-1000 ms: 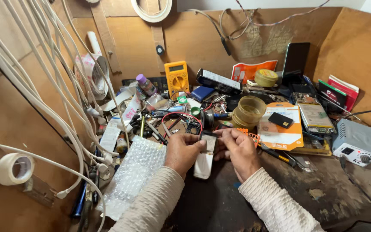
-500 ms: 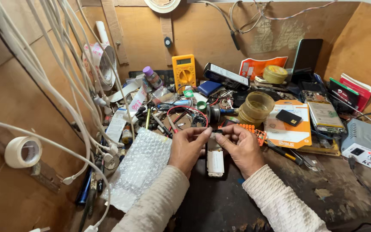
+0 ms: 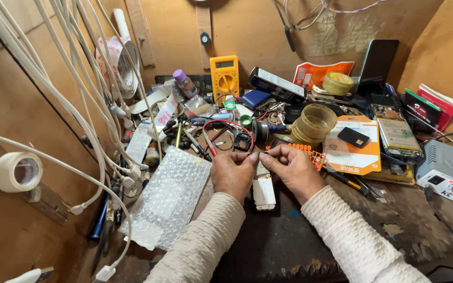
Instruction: The person assembles a mobile phone by placing internal components into the chassis, fitting the screen, and using a soldering iron and multimeter to test and secure the connections.
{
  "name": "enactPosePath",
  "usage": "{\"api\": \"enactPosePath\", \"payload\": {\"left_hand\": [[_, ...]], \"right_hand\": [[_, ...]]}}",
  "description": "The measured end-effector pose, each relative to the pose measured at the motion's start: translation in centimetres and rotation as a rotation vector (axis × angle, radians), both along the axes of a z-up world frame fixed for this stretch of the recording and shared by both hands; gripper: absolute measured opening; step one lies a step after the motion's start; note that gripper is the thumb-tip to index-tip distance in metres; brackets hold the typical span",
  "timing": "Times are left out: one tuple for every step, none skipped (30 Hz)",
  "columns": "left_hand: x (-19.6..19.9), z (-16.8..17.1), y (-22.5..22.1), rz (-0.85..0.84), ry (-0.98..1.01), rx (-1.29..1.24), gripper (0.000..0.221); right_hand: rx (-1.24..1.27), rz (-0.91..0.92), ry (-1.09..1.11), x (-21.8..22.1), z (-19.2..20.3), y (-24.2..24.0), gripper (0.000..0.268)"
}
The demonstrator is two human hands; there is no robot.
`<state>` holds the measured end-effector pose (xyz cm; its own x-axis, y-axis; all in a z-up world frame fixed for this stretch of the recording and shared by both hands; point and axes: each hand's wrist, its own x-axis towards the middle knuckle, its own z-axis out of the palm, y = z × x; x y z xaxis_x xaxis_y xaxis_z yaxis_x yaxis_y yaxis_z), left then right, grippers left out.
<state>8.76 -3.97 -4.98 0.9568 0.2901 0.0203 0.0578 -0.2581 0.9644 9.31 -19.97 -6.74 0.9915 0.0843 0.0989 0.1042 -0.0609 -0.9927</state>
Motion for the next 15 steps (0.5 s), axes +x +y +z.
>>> {"api": "enactPosePath", "payload": {"left_hand": [[0.0,0.0,-0.1,0.002,0.016,0.014,0.029],[0.0,0.0,-0.2,0.005,0.031,0.029,0.029],[0.1,-0.1,-0.2,0.006,0.047,0.045,0.029],[0.3,-0.1,-0.4,0.013,0.061,0.053,0.029],[0.5,-0.1,-0.5,0.022,0.074,0.061,0.029],[0.6,-0.2,-0.5,0.030,0.087,0.068,0.029],[0.6,-0.3,-0.4,0.021,0.063,0.060,0.029],[0.5,-0.4,-0.2,0.012,0.039,0.052,0.029],[0.5,-0.4,-0.1,0.005,0.010,0.044,0.030],[0.5,-0.4,0.1,0.000,0.023,0.001,0.029],[0.3,-0.4,0.1,-0.008,0.038,-0.041,0.028],[0.3,-0.5,0.1,-0.015,0.054,-0.083,0.027],[0.2,-0.6,0.2,-0.023,0.038,-0.103,0.028],[0.2,-0.8,0.2,-0.031,0.022,-0.123,0.028],[0.2,-0.8,0.3,-0.039,0.005,-0.141,0.029]], "right_hand": [[-0.038,-0.004,-0.008,0.3,-0.1,-0.1,0.018],[-0.077,-0.008,-0.017,0.6,-0.2,-0.2,0.018],[-0.113,-0.013,-0.025,0.9,-0.4,-0.2,0.019],[-0.151,-0.039,-0.034,1.2,-0.7,-0.2,0.019],[-0.189,-0.064,-0.045,1.4,-0.9,-0.1,0.019],[-0.228,-0.089,-0.055,1.6,-1.1,-0.1,0.019],[-0.197,-0.075,-0.053,1.6,-1.1,-0.1,0.019],[-0.166,-0.060,-0.050,1.3,-1.1,-0.1,0.019],[-0.135,-0.046,-0.052,1.2,-1.0,-0.2,0.020],[-0.063,0.007,-0.015,1.1,-0.8,-0.3,0.021],[0.009,0.058,0.024,0.8,-0.7,-0.6,0.022],[0.080,0.108,0.065,0.7,-0.6,-1.0,0.024],[0.072,0.116,0.059,0.5,-0.5,-1.3,0.023],[0.064,0.123,0.054,0.4,-0.5,-1.7,0.023],[0.057,0.130,0.048,0.4,-0.5,-1.8,0.023]]}}
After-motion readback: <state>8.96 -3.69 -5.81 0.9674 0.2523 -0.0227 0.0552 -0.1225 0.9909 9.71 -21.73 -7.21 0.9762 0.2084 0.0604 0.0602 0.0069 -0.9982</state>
